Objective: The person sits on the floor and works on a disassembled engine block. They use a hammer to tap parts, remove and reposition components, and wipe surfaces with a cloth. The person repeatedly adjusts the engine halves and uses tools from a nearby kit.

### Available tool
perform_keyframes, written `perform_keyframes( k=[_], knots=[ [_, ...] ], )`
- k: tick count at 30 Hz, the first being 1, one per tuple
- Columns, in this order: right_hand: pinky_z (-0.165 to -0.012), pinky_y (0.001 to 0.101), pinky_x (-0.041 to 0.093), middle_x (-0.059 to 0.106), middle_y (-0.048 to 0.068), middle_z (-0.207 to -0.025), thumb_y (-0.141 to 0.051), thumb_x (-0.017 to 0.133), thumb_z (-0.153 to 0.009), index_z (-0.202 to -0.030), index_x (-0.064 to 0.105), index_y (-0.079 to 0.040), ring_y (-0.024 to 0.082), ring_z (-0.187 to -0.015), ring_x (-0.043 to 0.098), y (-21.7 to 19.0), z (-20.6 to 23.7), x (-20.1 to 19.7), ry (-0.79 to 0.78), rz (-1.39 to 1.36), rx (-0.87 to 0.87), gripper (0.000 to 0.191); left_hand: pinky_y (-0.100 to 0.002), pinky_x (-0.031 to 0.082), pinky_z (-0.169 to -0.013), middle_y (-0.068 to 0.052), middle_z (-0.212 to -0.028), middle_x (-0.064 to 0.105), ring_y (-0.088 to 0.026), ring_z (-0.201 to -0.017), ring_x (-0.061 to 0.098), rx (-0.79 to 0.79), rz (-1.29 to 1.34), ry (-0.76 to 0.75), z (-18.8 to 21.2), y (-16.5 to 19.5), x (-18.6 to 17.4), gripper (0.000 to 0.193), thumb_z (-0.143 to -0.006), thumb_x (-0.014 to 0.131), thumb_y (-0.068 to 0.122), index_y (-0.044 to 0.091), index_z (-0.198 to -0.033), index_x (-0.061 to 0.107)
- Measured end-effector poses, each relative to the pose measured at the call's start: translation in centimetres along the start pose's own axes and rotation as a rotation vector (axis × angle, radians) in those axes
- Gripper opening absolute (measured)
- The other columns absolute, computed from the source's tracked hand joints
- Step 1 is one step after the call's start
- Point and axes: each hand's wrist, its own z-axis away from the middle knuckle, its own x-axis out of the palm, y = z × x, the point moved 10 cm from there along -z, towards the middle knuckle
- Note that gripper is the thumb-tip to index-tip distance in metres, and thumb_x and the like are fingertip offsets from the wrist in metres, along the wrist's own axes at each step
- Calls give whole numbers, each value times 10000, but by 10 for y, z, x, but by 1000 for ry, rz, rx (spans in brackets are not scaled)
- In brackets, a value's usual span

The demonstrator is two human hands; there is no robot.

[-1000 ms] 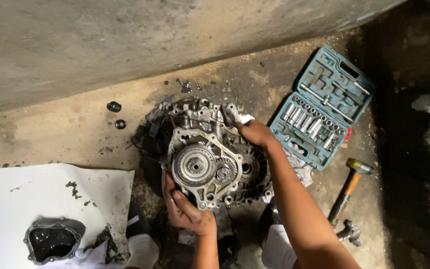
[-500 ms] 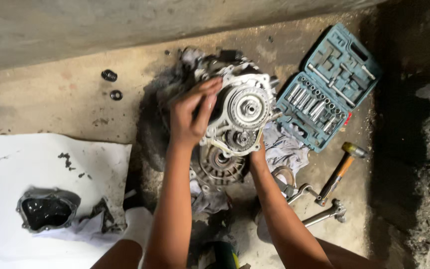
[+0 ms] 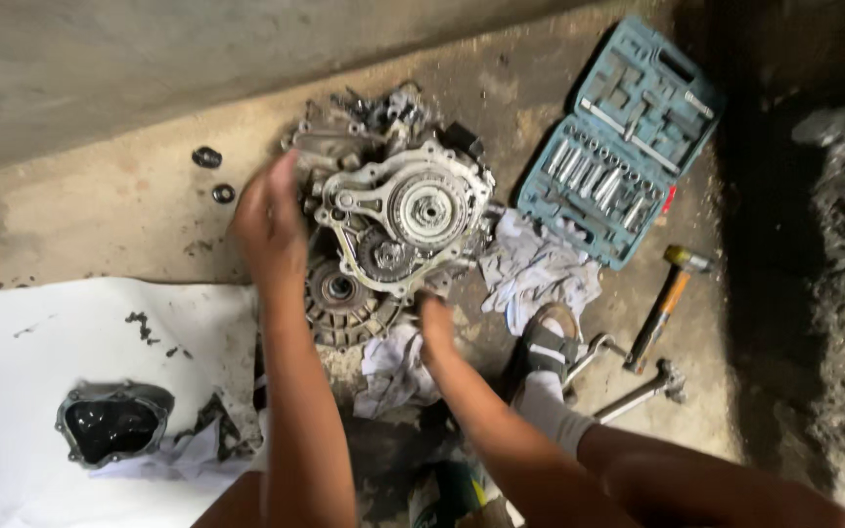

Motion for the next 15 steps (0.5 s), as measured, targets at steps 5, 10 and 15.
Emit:
perform_keyframes(
  k=[5,10,15],
  knots=[
    [-589,315,412,591,56,-715,-275,547,-1067,-859,611,5,144,-636,519,-181,-18,-129,433,-138,-817,354,-424,554,-947,-182,-1191,619,-280,-1076,643,-327,263,839,176,-115,-87,649,-1074,440,506,-111,-1235,557],
    [-735,295,537,688,54,-909,-214,614,-1029,-1055,672,-15,138,-795,638,-335,-72,-44,-325,-37,-829,209,-452,457,-949,-277,-1158,634,-325,-1017,582,-563,116,768,239,-173,-33,765,-1061,509,586,-158,-1230,556],
    [-913,329,506,764,63,-1002,-283,687,-978,-1094,763,-56,192,-969,682,-343,-87,60,-559,765,-797,267,-461,467,-864,-273,-983,672,-339,-866,597,-685,19,693,221,-173,-23,774,-1060,589,566,-208,-1080,598]
  ],
)
